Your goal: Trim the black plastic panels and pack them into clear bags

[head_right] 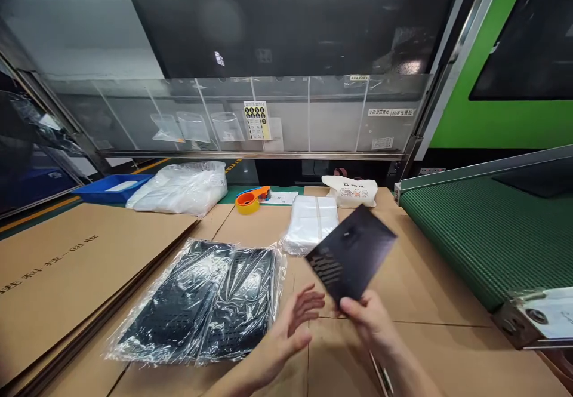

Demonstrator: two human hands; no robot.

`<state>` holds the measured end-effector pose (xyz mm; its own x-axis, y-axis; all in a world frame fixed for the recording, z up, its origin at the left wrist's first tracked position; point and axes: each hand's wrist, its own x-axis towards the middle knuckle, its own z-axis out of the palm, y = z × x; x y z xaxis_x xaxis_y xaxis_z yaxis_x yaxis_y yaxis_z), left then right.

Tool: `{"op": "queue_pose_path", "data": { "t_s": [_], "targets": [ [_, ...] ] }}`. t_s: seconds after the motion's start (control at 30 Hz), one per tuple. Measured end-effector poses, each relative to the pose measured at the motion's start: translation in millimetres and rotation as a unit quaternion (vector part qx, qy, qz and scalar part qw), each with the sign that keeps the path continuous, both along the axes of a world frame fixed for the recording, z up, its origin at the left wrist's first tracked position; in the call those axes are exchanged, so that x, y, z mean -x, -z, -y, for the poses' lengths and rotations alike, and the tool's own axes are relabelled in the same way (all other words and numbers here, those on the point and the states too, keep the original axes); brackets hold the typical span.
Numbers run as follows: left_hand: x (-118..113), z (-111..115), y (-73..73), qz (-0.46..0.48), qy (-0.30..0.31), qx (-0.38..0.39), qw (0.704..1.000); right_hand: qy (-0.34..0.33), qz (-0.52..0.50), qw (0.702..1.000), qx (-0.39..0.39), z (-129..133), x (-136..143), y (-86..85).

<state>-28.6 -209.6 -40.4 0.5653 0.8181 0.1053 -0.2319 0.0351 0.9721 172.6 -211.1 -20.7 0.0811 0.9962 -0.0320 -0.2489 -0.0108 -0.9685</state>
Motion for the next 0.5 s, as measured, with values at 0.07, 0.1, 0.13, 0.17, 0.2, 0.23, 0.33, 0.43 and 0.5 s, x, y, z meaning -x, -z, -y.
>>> {"op": "queue_pose_path", "data": {
  "t_s": [0.07,0.1,0.13,0.17,0.2,0.23,0.33,0.43,0.5],
  "targets": [
    [-6.6,-10.0,-4.5,0.037,-0.071,0.065,0.995,-0.106,0.005,0.994,-0.002,0.1,40.9,20.7],
    [-7.5,-13.8,-3.1,0.052,-0.115,0.093,0.988,-0.149,0.011,0.989,-0.004,-2.0,52.5,27.0],
    [-6.7,-16.9,-0.6,0.068,-0.160,0.114,0.978,-0.183,0.019,0.983,-0.006,-5.2,58.8,31.2],
    [-4.4,-19.2,2.2,0.089,-0.199,0.127,0.968,-0.208,0.032,0.978,-0.011,-9.4,60.3,34.0],
    [-0.8,-21.0,4.7,0.115,-0.229,0.133,0.957,-0.214,0.043,0.976,-0.016,-14.2,58.0,36.1],
    [3.4,-22.1,6.5,0.145,-0.247,0.140,0.948,-0.202,0.049,0.978,-0.021,-19.3,52.5,38.0],
    [15.6,-22.6,7.6,0.205,-0.256,0.199,0.924,-0.096,0.015,0.995,-0.024,-33.0,24.4,44.5],
    [22.7,-21.1,6.2,0.215,-0.221,0.258,0.916,-0.033,-0.048,0.998,-0.005,-38.6,-7.5,50.2],
    [24.9,-19.7,5.8,0.220,-0.179,0.258,0.924,-0.025,-0.103,0.994,0.027,-36.9,-23.3,52.0]
  ]
}}
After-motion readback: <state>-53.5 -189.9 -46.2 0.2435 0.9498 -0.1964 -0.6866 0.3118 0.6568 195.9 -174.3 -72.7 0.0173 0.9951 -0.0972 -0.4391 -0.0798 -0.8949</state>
